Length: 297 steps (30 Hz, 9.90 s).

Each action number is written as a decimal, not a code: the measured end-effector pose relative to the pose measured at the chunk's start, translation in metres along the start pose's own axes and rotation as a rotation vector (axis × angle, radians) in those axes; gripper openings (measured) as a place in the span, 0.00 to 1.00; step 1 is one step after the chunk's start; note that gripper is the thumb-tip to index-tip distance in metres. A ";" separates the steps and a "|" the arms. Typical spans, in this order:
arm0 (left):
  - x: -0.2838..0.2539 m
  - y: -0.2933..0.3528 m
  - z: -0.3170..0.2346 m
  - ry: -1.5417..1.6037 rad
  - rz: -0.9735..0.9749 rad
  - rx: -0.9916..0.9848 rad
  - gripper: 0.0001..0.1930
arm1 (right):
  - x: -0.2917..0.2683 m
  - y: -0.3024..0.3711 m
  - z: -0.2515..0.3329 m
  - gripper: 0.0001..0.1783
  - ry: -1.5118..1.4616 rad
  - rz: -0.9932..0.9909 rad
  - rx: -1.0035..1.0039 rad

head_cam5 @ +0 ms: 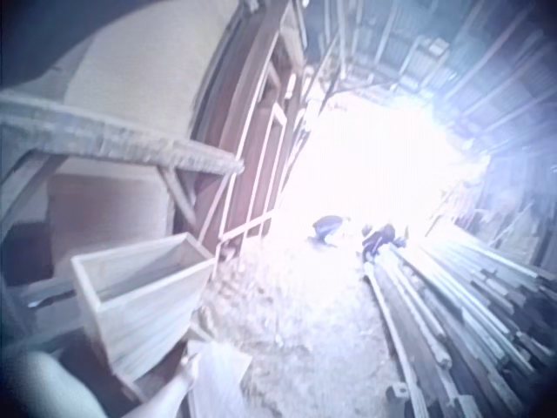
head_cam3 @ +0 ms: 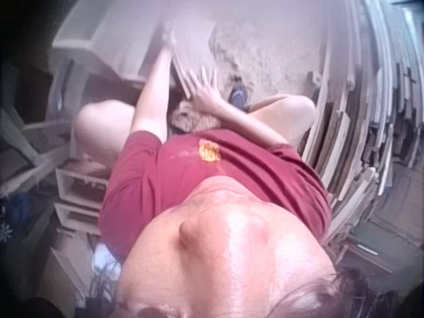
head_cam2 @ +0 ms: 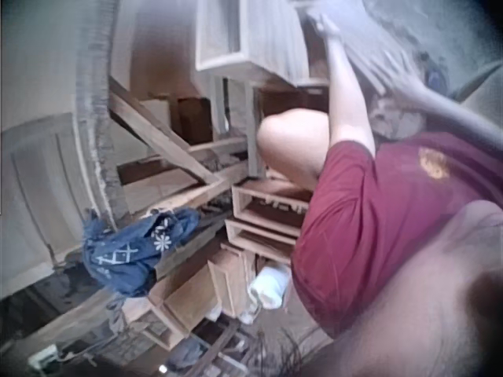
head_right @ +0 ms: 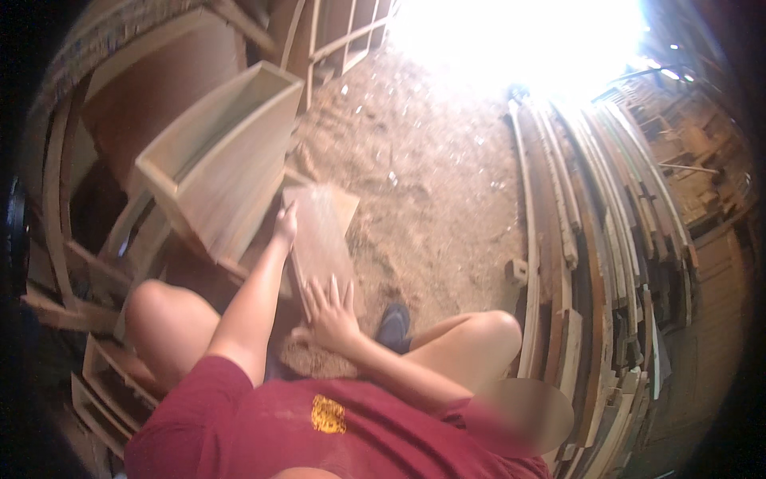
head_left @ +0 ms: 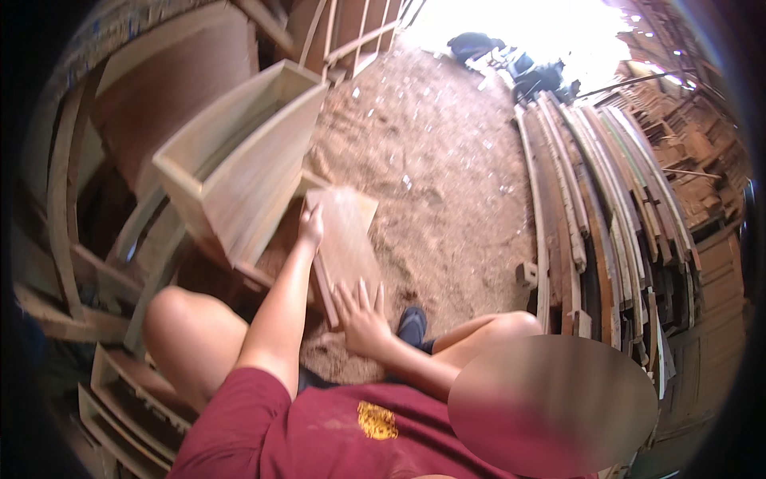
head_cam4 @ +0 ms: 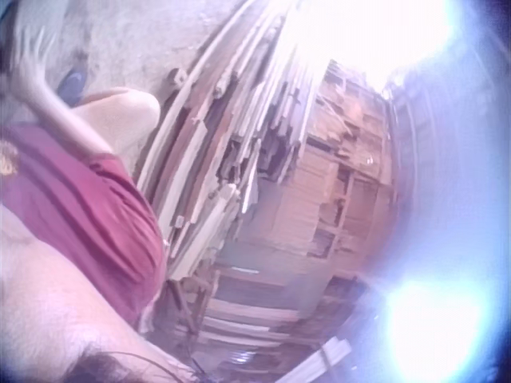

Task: The person sits on the ground and assembles a wooden drawer unit by inserting a wooden panel into a frame. They repeatedly adjust and press the panel into place, then remove it and reinsert it multiple times.

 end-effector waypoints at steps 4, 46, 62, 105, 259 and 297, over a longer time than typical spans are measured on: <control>0.031 0.007 -0.004 -0.092 0.044 -0.008 0.29 | 0.000 -0.006 -0.019 0.62 -0.041 0.045 0.064; 0.025 0.034 -0.044 -0.603 0.028 -0.003 0.33 | 0.001 0.036 -0.028 0.67 -0.042 -0.010 0.110; 0.025 0.032 -0.041 -0.624 0.083 -0.028 0.42 | -0.002 0.044 -0.029 0.64 0.026 0.039 0.123; 0.031 0.013 -0.003 -0.319 0.116 -0.026 0.38 | -0.009 -0.072 -0.044 0.65 -0.017 -0.148 0.139; 0.021 0.036 -0.047 -0.794 -0.037 0.063 0.36 | -0.018 -0.109 -0.130 0.39 -0.016 0.090 0.102; 0.074 0.188 -0.085 -1.697 0.273 0.034 0.68 | -0.169 -0.056 -0.280 0.17 -0.350 0.369 0.106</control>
Point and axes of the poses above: each hand's wrist, its own y-axis away from the middle knuckle, its own x-axis out of the palm, z = x × y, the point moved 8 cm from there along -y, towards the middle knuckle, and after that the axes turned 2 degrees about -y, right-handed, at the moved point
